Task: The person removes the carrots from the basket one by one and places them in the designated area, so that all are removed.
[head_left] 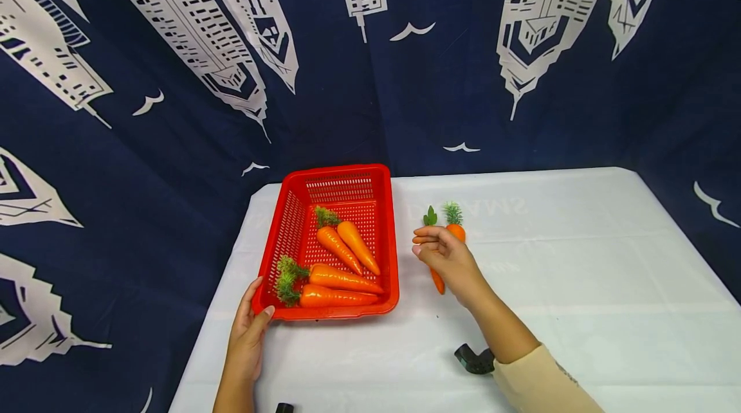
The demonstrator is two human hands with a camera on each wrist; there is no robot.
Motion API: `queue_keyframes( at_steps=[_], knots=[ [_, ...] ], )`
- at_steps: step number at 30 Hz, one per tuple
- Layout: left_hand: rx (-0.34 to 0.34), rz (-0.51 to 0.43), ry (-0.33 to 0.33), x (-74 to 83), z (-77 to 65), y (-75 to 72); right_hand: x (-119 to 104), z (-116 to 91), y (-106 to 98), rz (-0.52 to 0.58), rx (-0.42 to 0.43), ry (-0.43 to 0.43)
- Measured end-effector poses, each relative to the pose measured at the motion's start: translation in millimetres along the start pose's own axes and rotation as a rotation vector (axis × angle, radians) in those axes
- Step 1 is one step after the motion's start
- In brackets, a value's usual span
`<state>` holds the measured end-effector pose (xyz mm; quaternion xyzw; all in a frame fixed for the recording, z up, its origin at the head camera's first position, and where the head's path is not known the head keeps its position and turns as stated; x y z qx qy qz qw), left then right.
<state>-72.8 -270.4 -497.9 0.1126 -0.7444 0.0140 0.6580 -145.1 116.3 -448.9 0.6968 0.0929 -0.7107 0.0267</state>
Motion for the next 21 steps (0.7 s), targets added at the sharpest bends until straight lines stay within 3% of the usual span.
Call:
queue_keyframes(
  at_steps=[21],
  knots=[
    [-0.013,-0.016,0.011,-1.9,0.7,-0.9,-11,-2,25,-0.034,-0.124,-0.031]
  ],
)
Point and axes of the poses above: each hand's wrist, its own z-axis towards the middle knuckle, its own y-axis out of the palm, x = y × z, the point moved 1 cm from there along z, towards the middle knuckle, and after that the axes turned 4 degrees about -z, right-handed, at the moved point
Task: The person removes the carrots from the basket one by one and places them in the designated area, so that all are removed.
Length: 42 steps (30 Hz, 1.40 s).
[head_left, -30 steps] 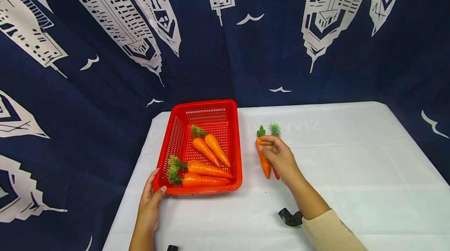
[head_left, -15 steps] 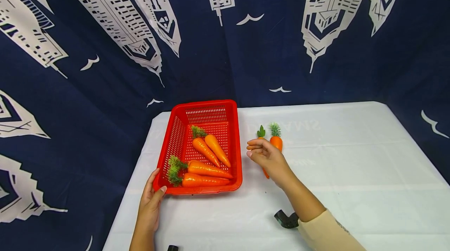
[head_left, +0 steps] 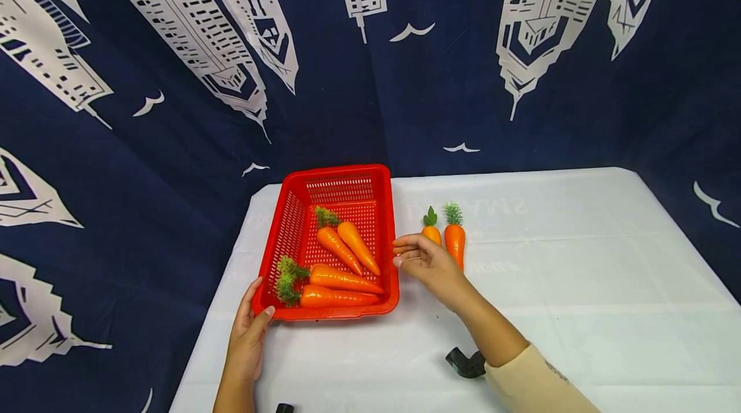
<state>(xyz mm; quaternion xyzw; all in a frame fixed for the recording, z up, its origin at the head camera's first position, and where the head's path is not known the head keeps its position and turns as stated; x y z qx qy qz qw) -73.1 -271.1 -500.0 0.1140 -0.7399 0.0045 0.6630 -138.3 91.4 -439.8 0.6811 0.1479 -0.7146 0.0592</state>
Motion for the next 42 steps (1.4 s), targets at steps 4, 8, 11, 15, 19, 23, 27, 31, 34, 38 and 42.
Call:
queue_keyframes(
  at_steps=[4,8,11,15,19,23,27,31,34,38,42],
  knots=[
    [-0.003,0.000,-0.001,-1.2,0.1,-0.5,-2,-1,5,-0.011,-0.031,-0.002],
    [-0.002,-0.001,-0.003,-1.3,0.1,-0.8,-4,-1,10,-0.019,-0.056,0.000],
    [-0.001,0.000,-0.005,-0.6,0.1,-1.0,-5,0,14,-0.005,-0.082,-0.008],
    [-0.001,0.005,-0.013,0.5,-0.4,-1.0,-7,1,21,0.022,-0.111,-0.019],
    [-0.002,0.009,-0.016,1.0,-0.6,-0.5,-8,2,28,0.027,-0.136,-0.027],
    [0.000,0.007,-0.013,0.8,-0.4,-0.3,-10,3,35,0.001,-0.152,-0.022],
    [0.000,0.006,-0.009,0.7,-0.1,-0.4,-11,4,43,-0.029,-0.163,-0.019],
    [-0.004,0.007,-0.008,0.4,-0.3,-1.1,-13,5,52,-0.052,-0.185,-0.030],
    [-0.008,0.006,-0.009,0.3,-0.3,-1.2,-13,7,57,-0.065,-0.205,-0.052],
    [-0.008,0.002,-0.009,0.6,-0.2,-0.7,-13,9,64,-0.084,-0.219,-0.074],
    [-0.007,0.003,-0.010,1.0,-0.1,-0.5,-12,11,70,-0.128,-0.222,-0.078]
  ],
)
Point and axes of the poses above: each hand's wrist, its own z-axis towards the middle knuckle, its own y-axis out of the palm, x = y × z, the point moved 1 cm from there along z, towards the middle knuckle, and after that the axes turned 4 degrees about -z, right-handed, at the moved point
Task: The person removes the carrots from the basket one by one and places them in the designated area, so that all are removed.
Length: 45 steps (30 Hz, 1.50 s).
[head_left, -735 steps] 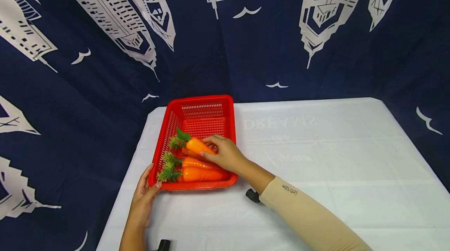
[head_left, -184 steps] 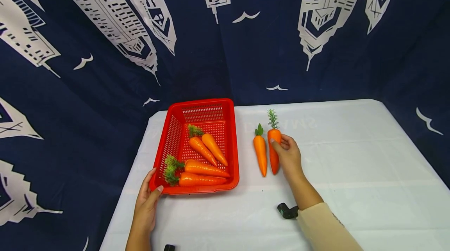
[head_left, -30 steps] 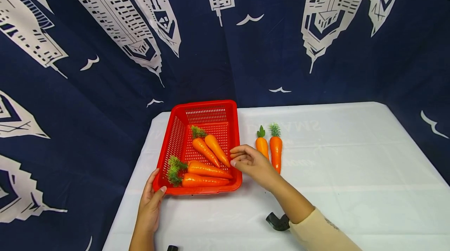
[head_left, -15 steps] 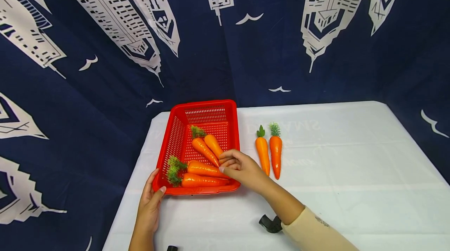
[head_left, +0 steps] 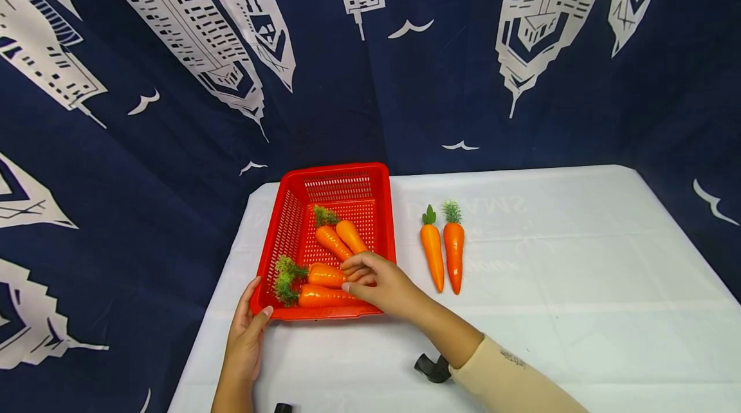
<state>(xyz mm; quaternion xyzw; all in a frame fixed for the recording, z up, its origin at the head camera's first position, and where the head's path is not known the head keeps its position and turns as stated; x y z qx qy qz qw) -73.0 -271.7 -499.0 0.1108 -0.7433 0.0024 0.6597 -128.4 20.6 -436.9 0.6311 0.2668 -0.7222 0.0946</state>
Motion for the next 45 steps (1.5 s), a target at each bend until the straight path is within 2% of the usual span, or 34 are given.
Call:
queue_keyframes(
  at_steps=[16,29,45],
  knots=[
    [-0.004,0.000,0.010,0.7,0.2,1.5,-2,12,12,-0.084,-0.091,0.019],
    [-0.006,-0.002,0.013,0.2,0.6,0.4,0,28,20,-0.242,-0.157,0.012],
    [-0.007,0.011,0.012,-0.2,0.3,-0.8,1,35,26,-0.231,-0.210,0.034]
  ],
)
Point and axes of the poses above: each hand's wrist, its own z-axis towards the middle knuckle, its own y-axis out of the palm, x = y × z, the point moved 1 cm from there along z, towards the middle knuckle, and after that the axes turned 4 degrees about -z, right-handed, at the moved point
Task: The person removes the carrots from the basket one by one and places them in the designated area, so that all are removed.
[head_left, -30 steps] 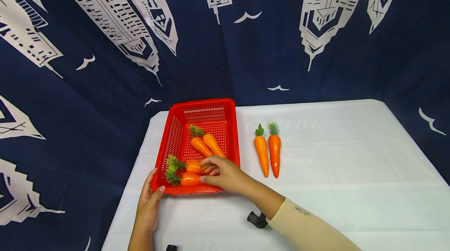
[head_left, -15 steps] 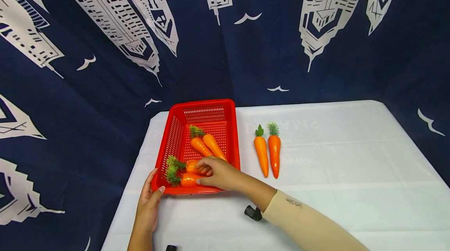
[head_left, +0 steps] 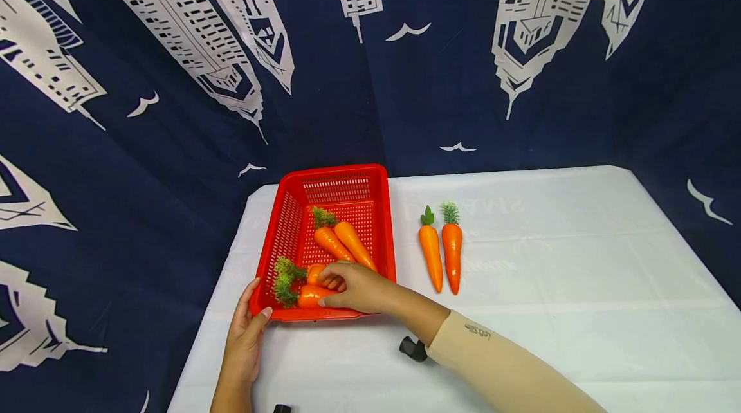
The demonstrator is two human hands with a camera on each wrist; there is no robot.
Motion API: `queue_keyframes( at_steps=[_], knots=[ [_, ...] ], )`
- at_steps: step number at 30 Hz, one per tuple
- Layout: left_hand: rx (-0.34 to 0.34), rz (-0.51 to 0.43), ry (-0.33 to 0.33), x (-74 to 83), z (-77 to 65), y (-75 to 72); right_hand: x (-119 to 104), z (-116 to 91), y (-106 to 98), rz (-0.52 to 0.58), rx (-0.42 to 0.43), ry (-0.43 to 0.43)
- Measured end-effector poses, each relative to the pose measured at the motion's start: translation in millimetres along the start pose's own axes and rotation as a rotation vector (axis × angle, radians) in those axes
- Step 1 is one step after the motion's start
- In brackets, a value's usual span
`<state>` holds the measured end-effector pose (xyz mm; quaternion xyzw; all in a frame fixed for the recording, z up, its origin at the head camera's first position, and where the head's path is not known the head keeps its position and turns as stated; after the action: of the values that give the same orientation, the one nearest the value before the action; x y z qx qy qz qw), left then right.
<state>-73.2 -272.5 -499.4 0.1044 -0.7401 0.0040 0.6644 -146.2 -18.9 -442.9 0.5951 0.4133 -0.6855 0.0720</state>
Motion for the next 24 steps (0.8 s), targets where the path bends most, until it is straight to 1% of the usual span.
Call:
queue_keyframes(
  at_steps=[8,17,24],
  knots=[
    [0.009,0.001,-0.012,1.4,-1.1,1.0,2.7,2.3,-0.5,0.006,-0.044,0.014],
    [0.013,0.006,-0.015,1.3,-1.6,0.9,4.0,1.5,-0.1,-0.027,-0.059,0.046],
    [0.012,0.007,-0.012,0.8,-1.5,0.9,5.3,1.1,0.0,-0.035,-0.062,0.050]
  ],
)
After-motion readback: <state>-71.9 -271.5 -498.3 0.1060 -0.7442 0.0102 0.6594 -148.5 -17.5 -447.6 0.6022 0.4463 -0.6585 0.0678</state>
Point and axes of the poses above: each hand's wrist, its own z-axis towards the middle knuckle, its own y-axis out of the palm, x = y × z, the point moved 1 cm from there along z, towards the middle knuckle, and after that the axes turned 4 degrees about -z, right-handed, at the moved point
